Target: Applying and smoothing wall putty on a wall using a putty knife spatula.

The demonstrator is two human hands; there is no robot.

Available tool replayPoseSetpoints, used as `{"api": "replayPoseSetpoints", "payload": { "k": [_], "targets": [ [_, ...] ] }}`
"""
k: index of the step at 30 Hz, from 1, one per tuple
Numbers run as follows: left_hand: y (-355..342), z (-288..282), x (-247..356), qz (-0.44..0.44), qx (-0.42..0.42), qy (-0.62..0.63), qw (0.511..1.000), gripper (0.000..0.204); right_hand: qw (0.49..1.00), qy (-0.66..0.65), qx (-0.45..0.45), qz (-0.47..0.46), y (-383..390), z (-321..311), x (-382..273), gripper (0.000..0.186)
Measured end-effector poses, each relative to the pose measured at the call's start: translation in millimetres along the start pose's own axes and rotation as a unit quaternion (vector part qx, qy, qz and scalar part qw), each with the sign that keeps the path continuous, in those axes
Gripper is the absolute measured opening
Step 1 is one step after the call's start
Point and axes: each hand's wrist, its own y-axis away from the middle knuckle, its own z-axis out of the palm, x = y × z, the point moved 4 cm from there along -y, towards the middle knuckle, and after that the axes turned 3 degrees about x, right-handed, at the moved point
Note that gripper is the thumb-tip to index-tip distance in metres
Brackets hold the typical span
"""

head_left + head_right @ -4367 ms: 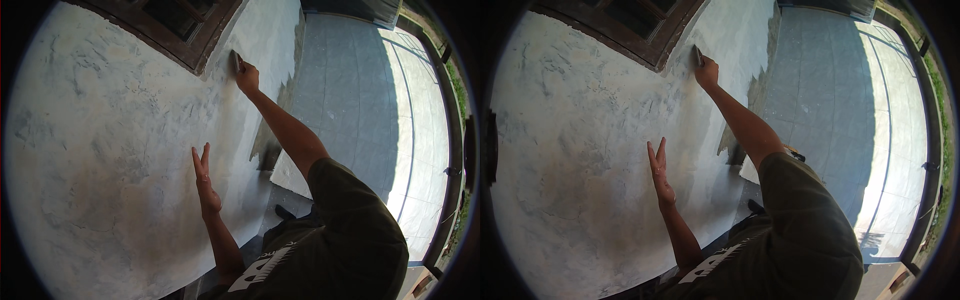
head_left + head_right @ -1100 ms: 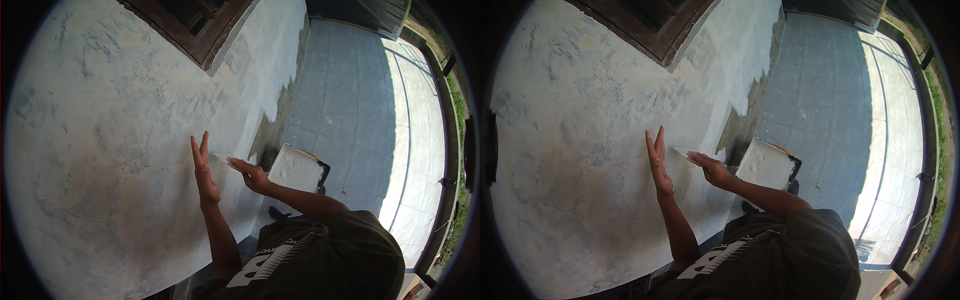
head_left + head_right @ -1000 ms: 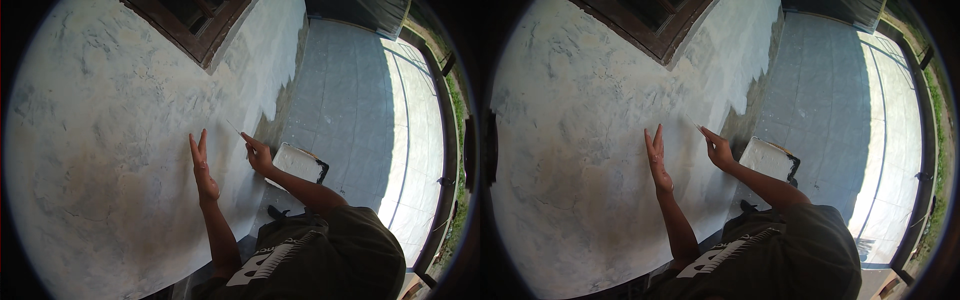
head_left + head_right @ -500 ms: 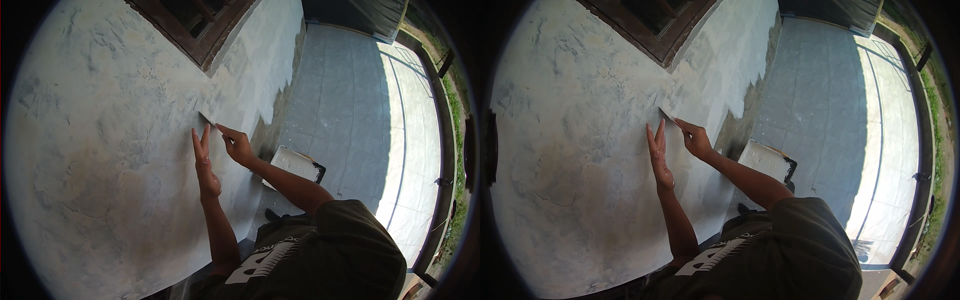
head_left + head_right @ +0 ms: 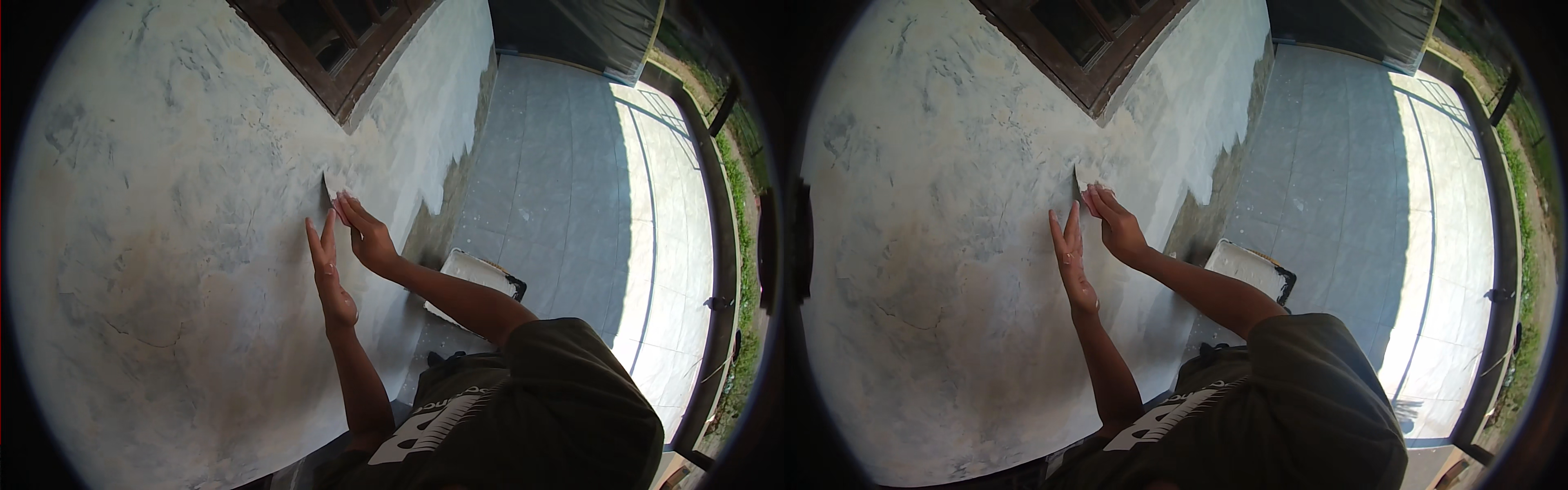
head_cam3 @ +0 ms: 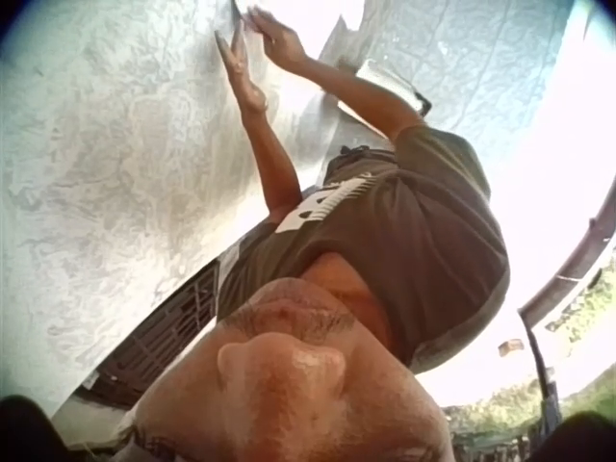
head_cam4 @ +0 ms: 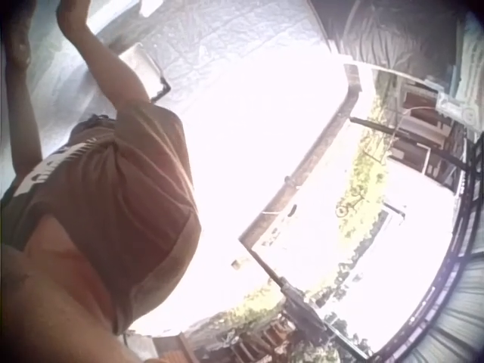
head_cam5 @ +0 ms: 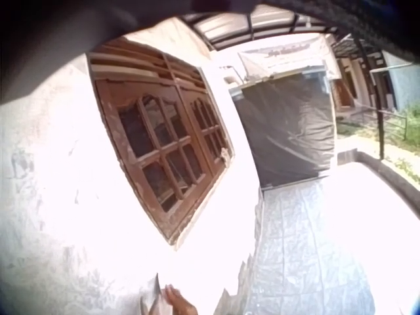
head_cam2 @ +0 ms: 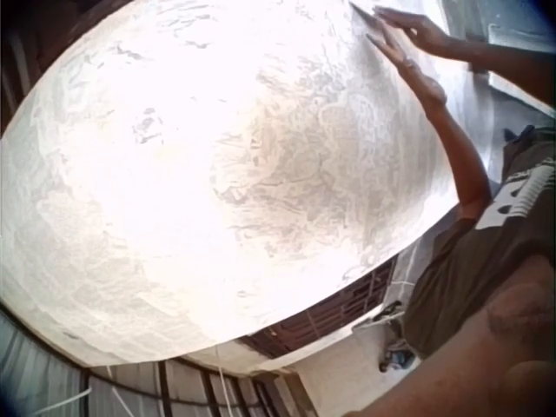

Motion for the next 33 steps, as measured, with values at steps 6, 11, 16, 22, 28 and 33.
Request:
{"api": "replayPoseSetpoints", "payload": {
  "k": [6, 11, 16, 22, 28, 33],
  "targets": [
    [-4, -3, 0, 0.003, 0.001, 0.01, 1.0, 0.077, 0.994, 0.01, -0.022, 0.11, 81, -53, 27, 0.044],
    [-8, 2, -7, 0.011, -0.003, 0.016, 1.0, 0.075, 0.961, 0.017, 0.108, 0.253, 5, -71, 104, 0.027],
    [-2, -4, 0, 0.016, 0.005, 0.002, 1.0, 0.073, 0.919, -0.187, 0.166, 0.303, -39, -63, 144, 0.027],
    [16, -20, 0, -0.006, 0.019, -0.016, 1.0, 0.072, 0.939, -0.145, 0.159, 0.269, -54, -48, 121, 0.032],
    [22, -15, -5, -0.033, 0.005, -0.038, 0.999, 0.074, 0.976, 0.025, 0.158, 0.145, -52, -14, 84, 0.046],
    [29, -23, -6, -0.046, 0.006, -0.024, 0.999, 0.077, 0.996, 0.003, 0.05, 0.073, 25, 15, 33, 0.055]
  ]
}}
